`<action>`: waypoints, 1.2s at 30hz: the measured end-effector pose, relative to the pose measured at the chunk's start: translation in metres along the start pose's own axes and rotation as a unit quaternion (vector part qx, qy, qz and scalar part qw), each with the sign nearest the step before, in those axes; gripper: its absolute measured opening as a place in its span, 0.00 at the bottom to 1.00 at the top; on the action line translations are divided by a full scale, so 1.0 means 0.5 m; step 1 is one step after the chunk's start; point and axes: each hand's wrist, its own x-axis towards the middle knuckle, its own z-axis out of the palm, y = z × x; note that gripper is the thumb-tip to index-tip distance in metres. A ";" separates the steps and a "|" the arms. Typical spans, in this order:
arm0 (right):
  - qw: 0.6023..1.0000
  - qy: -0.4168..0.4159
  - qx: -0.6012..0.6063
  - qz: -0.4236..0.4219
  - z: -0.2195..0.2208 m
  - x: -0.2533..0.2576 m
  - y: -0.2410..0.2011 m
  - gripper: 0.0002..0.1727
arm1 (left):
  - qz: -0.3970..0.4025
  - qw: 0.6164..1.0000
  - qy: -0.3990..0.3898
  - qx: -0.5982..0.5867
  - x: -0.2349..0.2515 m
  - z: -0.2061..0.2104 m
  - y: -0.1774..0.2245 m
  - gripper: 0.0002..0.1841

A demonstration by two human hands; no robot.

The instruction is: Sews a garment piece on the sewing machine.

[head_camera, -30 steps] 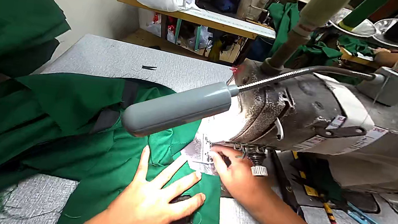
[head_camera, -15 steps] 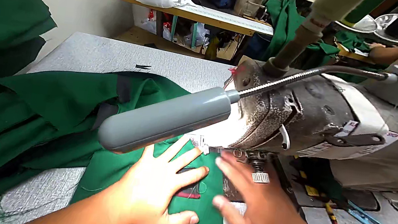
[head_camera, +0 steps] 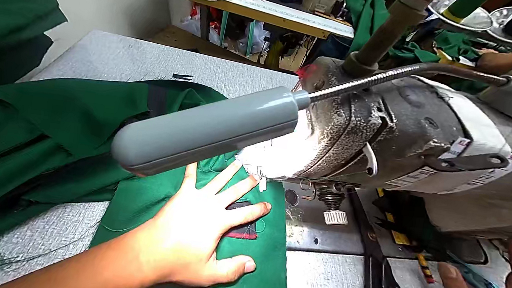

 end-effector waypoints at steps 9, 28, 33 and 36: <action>0.999 0.033 0.012 -0.025 0.028 -0.025 0.054 0.32 | -0.011 0.999 -0.031 0.004 0.017 -0.008 -0.011 0.42; 0.983 0.042 0.101 -0.144 0.009 0.113 -0.249 0.15 | -0.018 0.997 -0.072 -0.013 0.007 -0.020 0.002 0.44; 0.958 -0.136 0.241 -0.075 0.181 0.178 -0.410 0.18 | -0.016 0.998 -0.053 -0.013 0.003 -0.017 0.002 0.44; 0.938 -0.158 0.301 -0.067 0.218 0.182 -0.411 0.15 | -0.019 0.998 -0.060 -0.020 0.005 -0.022 0.003 0.43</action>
